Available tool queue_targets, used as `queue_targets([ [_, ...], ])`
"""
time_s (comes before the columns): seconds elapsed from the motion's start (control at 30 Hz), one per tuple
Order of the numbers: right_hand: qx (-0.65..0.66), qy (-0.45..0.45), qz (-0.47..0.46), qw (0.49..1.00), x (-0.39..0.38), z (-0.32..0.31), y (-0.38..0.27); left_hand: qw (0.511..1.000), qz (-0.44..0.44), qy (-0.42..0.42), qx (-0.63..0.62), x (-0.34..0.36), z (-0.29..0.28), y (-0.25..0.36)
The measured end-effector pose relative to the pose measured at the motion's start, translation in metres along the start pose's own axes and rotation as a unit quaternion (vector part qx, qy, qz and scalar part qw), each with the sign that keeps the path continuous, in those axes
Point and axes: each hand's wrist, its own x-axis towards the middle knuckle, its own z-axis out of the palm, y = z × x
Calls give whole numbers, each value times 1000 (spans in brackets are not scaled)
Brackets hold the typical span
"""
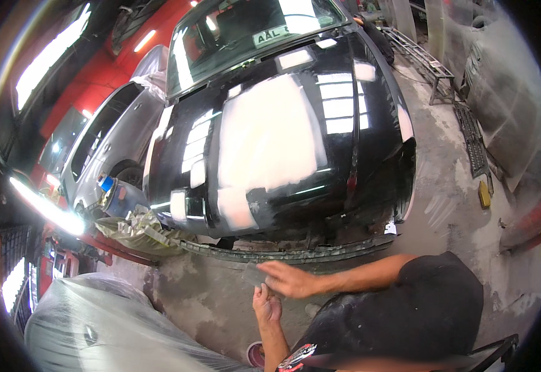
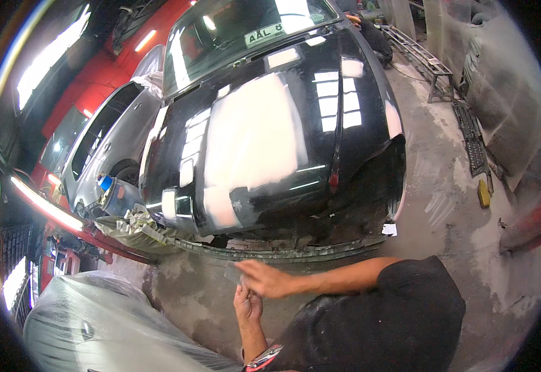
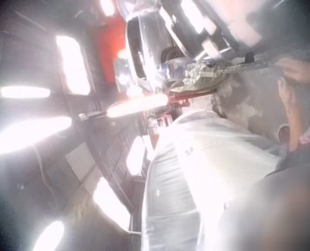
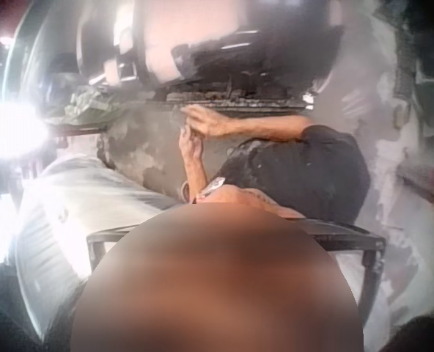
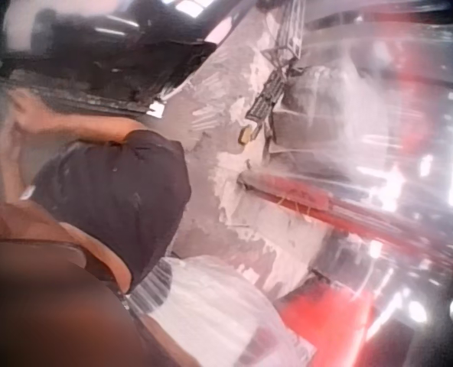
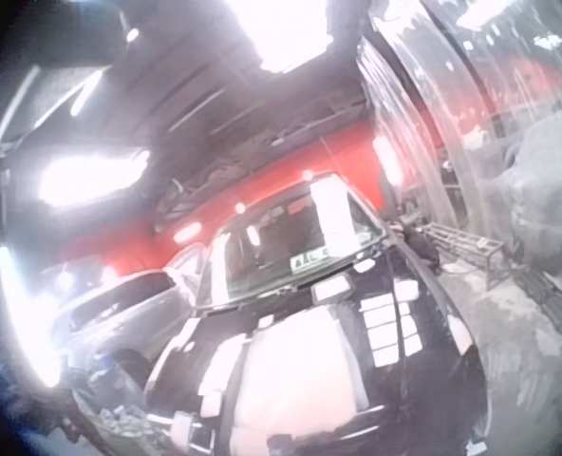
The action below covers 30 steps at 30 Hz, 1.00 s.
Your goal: The person sands the rear trunk lid of a black car using a sanding block, moving across the surface to smooth the paint. The person then dips the sanding block into a bucket of liquid and continues sanding.
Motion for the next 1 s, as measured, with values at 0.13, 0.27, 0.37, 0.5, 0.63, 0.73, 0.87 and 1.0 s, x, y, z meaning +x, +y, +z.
queue_targets([
  [0.13,-51,-29,-86,995,-13,29,1,999,28,-35,11,8,-10,-9],
  [0.27,-31,8,-97,995,-22,25,-2,995,46,81,33,12,25,5],
  [0.37,10,-112,-69,991,-29,20,-11,996,-20,82,-19,10,56,21],
  [0.5,-72,44,-111,990,-17,21,-9,999,30,11,-7,7,76,8],
  [0.63,-66,129,36,989,15,12,16,996,30,26,78,0,69,-23],
  [0.73,-24,168,134,976,28,3,31,966,21,55,250,-14,63,-39],
  [0.87,-8,108,187,976,11,6,29,847,68,184,495,-13,60,-46],
  [1.0,76,-30,205,975,-9,1,27,904,135,257,315,9,44,-28],
])
